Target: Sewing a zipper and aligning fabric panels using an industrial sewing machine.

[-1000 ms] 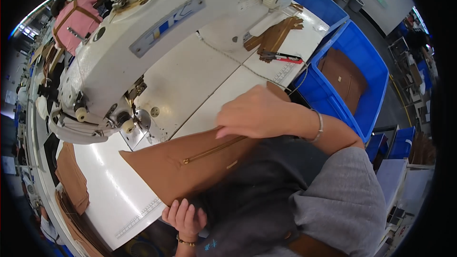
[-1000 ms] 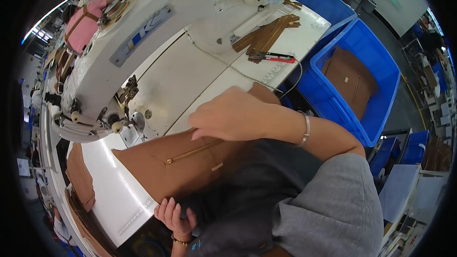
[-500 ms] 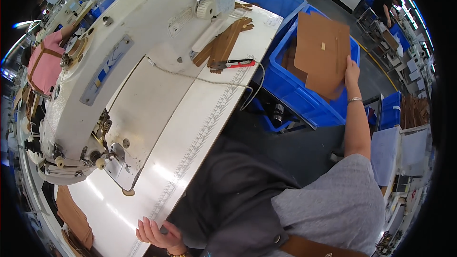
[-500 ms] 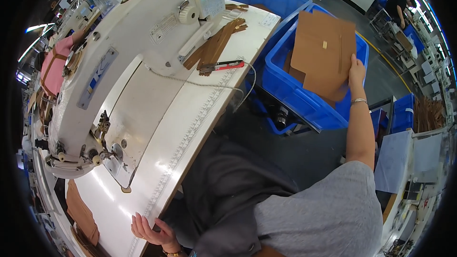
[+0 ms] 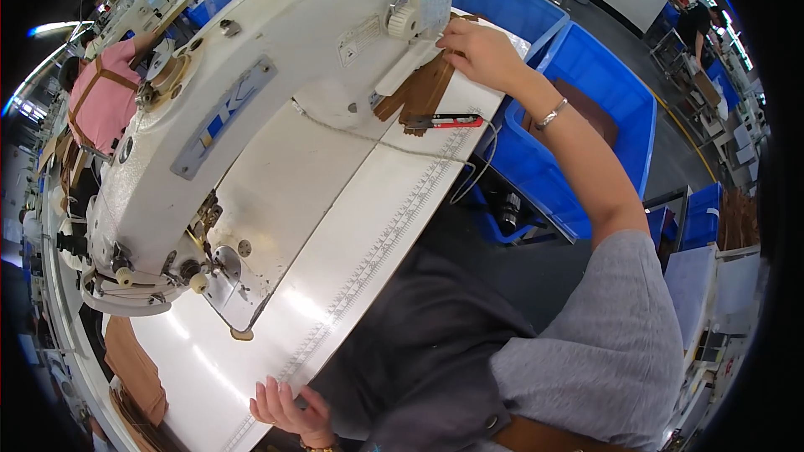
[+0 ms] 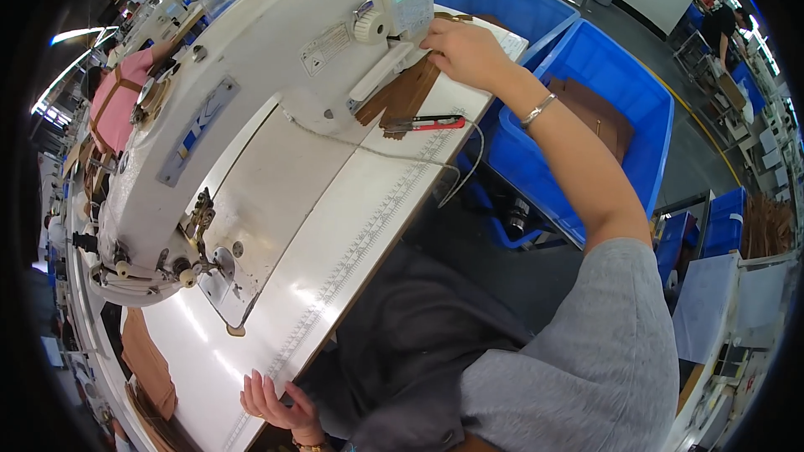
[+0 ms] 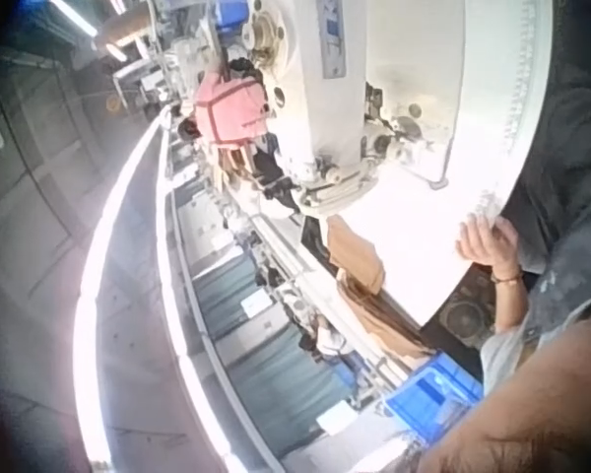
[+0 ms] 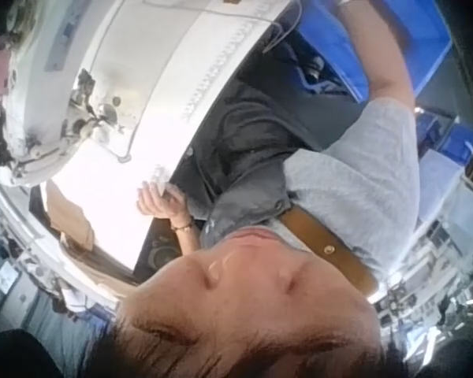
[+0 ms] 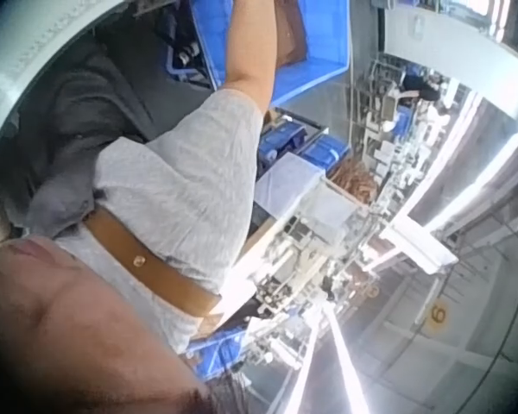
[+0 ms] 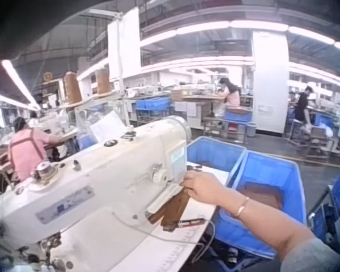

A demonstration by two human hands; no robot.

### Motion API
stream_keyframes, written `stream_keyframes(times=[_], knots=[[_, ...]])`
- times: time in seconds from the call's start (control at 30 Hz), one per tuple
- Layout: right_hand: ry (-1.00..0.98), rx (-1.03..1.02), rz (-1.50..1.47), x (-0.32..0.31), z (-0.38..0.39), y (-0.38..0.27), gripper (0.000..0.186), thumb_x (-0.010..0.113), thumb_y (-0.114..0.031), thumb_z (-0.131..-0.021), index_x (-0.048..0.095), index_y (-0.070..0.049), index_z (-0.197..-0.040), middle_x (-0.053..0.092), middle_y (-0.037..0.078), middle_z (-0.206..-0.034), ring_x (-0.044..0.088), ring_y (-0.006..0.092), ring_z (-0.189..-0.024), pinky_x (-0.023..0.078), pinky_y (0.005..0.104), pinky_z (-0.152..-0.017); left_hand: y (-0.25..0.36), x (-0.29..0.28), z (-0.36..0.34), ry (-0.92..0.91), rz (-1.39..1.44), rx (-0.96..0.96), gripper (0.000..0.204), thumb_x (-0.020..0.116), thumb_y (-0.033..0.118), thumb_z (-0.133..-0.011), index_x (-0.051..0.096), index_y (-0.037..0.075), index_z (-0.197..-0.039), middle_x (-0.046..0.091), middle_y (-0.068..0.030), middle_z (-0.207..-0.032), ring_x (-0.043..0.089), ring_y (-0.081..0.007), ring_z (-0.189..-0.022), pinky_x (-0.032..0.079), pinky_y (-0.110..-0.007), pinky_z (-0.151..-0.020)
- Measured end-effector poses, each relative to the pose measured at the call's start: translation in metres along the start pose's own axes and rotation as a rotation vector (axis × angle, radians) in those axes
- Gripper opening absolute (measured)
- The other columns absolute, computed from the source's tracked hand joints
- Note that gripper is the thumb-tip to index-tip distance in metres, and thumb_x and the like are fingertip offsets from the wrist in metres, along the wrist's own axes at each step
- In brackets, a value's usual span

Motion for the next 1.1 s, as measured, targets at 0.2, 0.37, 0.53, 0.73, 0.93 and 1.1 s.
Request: stream_keyframes(times=[0.2,0.37,0.53,0.73,0.93,1.1], knots=[[-0.231,0.077,-0.101,0.033,-0.003,-0.001,0.024,0.066,-0.009,-0.089,0.076,-0.007,-0.111,0.068,0.01,-0.108,0.069,0.0332,-0.096,0.057,0.0444,-0.083,0.001,0.0,0.0,-0.004,0.016,-0.002,0.036,0.061,0.016,-0.101,0.056,0.003,-0.134,0.062,-0.0185,-0.14,0.054,-0.042,-0.136,0.033,-0.059,-0.118],[-0.121,-0.023,-0.115,0.024,0.001,-0.001,0.026,0.065,-0.006,-0.089,0.072,-0.005,-0.114,0.069,0.01,-0.109,0.07,0.0319,-0.093,0.057,0.0418,-0.082,0.003,0.001,0.0,-0.001,0.016,0.0,0.035,0.061,0.017,-0.101,0.058,0.004,-0.133,0.062,-0.0183,-0.14,0.055,-0.0424,-0.134,0.032,-0.059,-0.118],[0.082,0.073,-0.256,-0.004,0.007,0.014,0.024,0.062,-0.001,-0.092,0.068,-0.002,-0.116,0.072,0.009,-0.11,0.071,0.0219,-0.091,0.057,0.0341,-0.083,0.002,0.002,0.001,-0.006,-0.007,-0.024,0.033,0.062,0.024,-0.102,0.059,0.008,-0.13,0.064,-0.0152,-0.137,0.056,-0.039,-0.134,0.033,-0.06,-0.118],[0.475,0.338,-0.644,-0.038,0.011,0.062,0.024,0.055,0.004,-0.098,0.067,-0.003,-0.118,0.076,0.005,-0.105,0.072,0.0116,-0.092,0.058,0.0284,-0.082,0.001,0.004,0.002,-0.003,0.001,-0.02,0.033,0.062,0.024,-0.102,0.059,0.008,-0.131,0.064,-0.0153,-0.137,0.056,-0.0388,-0.133,0.033,-0.059,-0.117],[0.605,0.237,-0.529,-0.062,0.019,0.052,0.026,0.058,0.004,-0.098,0.066,-0.003,-0.121,0.076,0.008,-0.119,0.073,0.0165,-0.103,0.058,0.0304,-0.09,0.002,0.005,0.002,-0.004,-0.011,-0.015,0.033,0.062,0.023,-0.102,0.059,0.007,-0.131,0.064,-0.0152,-0.136,0.057,-0.0389,-0.132,0.034,-0.06,-0.117],[0.007,0.439,-0.095,0.003,0.049,0.012,0.046,0.063,-0.015,-0.096,0.059,-0.002,-0.14,0.062,0.02,-0.144,0.063,0.0387,-0.126,0.05,0.0448,-0.108,0.002,0.004,0.001,0.001,-0.024,-0.009,0.032,0.061,0.023,-0.102,0.06,0.007,-0.13,0.066,-0.015,-0.134,0.058,-0.0387,-0.13,0.034,-0.059,-0.117]])
Point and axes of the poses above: each hand's wrist, its own z-axis away from the middle knuckle, its own x-axis out of the palm, y = z × x, the point moved 10 cm from there along -z, towards the middle knuckle
